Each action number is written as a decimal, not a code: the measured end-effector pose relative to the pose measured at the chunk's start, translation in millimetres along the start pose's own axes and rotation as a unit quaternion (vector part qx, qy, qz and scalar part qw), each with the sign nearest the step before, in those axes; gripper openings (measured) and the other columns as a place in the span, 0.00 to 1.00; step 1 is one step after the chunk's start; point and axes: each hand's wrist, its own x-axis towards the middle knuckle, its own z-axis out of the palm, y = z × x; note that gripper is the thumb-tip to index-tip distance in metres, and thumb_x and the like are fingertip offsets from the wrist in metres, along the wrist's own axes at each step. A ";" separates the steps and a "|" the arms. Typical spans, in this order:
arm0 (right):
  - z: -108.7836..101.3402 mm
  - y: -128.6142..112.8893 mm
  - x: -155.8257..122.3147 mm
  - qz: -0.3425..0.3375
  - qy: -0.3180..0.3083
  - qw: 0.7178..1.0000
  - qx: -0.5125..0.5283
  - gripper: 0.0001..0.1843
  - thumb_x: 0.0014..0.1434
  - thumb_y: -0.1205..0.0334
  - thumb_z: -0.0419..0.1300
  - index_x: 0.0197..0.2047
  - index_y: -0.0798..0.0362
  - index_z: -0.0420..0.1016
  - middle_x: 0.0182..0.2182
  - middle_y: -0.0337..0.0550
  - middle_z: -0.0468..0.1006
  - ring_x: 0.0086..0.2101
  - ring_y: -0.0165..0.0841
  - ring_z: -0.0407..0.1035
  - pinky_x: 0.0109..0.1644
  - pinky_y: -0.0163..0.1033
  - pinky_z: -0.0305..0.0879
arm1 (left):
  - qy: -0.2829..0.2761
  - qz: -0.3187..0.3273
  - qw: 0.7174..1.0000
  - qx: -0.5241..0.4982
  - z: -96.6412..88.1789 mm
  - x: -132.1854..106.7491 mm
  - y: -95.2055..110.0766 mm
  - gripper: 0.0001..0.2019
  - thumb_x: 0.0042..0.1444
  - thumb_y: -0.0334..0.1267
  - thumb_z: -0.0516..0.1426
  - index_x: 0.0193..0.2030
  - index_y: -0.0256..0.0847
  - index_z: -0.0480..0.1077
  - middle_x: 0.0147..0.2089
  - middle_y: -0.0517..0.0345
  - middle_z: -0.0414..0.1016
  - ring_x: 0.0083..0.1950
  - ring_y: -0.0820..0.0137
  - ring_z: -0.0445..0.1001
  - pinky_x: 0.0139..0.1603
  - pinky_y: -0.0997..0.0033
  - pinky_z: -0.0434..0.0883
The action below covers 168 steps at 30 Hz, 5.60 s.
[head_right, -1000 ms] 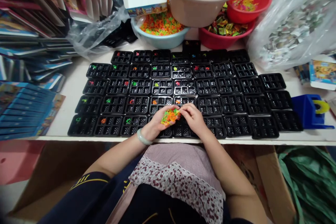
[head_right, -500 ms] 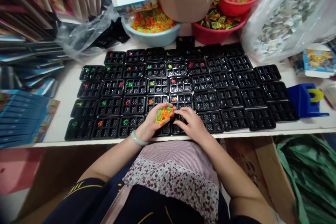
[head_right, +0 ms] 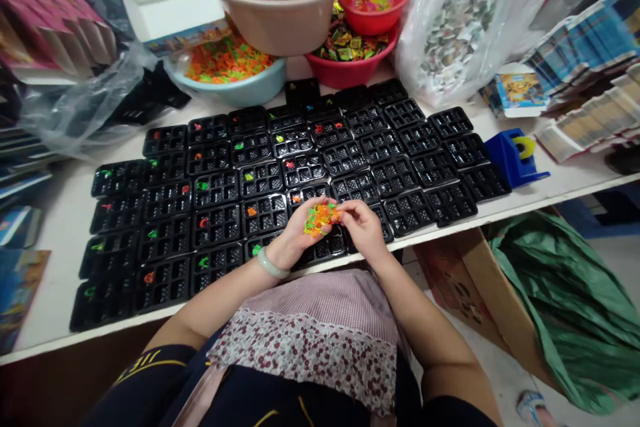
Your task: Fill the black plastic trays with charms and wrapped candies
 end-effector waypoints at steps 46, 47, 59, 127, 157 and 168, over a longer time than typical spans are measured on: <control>-13.8 32.7 86.3 -0.027 -0.126 0.943 -0.307 0.05 0.57 0.62 0.61 0.31 0.52 0.74 0.33 0.42 0.73 0.36 0.33 0.68 0.42 0.38 0.63 | -0.009 0.060 0.997 0.047 -7.0 15.1 53.1 0.08 0.57 0.34 0.52 0.33 0.32 0.70 0.33 0.48 0.76 0.23 0.75 0.71 0.13 0.82 0.63; -14.2 33.0 87.7 -0.026 -0.131 0.940 -0.314 0.05 0.57 0.62 0.61 0.30 0.52 0.74 0.33 0.41 0.73 0.35 0.33 0.68 0.41 0.38 0.63 | -0.010 0.063 0.997 0.044 -8.3 14.0 54.1 0.08 0.57 0.34 0.52 0.33 0.32 0.70 0.33 0.48 0.76 0.23 0.75 0.71 0.13 0.82 0.62; -19.2 35.4 98.7 -0.048 -0.164 0.917 -0.361 0.05 0.57 0.65 0.61 0.30 0.51 0.77 0.33 0.42 0.74 0.36 0.33 0.69 0.41 0.38 0.63 | -0.007 0.081 0.997 0.017 -22.0 8.6 64.1 0.09 0.57 0.34 0.51 0.33 0.32 0.70 0.33 0.48 0.75 0.23 0.75 0.71 0.12 0.82 0.62; 10.4 -2.2 121.4 -0.068 -0.182 0.969 -0.153 0.14 0.56 0.61 0.60 0.47 0.47 0.75 0.43 0.44 0.73 0.42 0.34 0.69 0.46 0.43 0.67 | 0.011 0.081 0.993 0.088 -4.6 35.1 61.6 0.08 0.54 0.36 0.56 0.38 0.34 0.69 0.25 0.56 0.72 0.22 0.74 0.71 0.15 0.81 0.63; -56.4 42.4 146.8 0.124 0.035 0.983 0.130 0.18 0.59 0.48 0.54 0.48 0.47 0.72 0.45 0.43 0.75 0.43 0.33 0.70 0.48 0.44 0.68 | -0.037 0.076 0.980 0.182 54.9 84.4 55.9 0.11 0.53 0.38 0.57 0.41 0.34 0.72 0.33 0.51 0.74 0.23 0.75 0.70 0.15 0.81 0.60; -10.3 42.3 101.5 0.287 0.146 0.816 0.479 0.10 0.59 0.53 0.53 0.39 0.48 0.70 0.27 0.36 0.68 0.19 0.27 0.58 0.21 0.35 0.64 | -0.060 0.050 0.970 0.232 72.2 91.8 45.2 0.15 0.53 0.36 0.55 0.46 0.32 0.73 0.37 0.49 0.76 0.19 0.76 0.68 0.12 0.79 0.58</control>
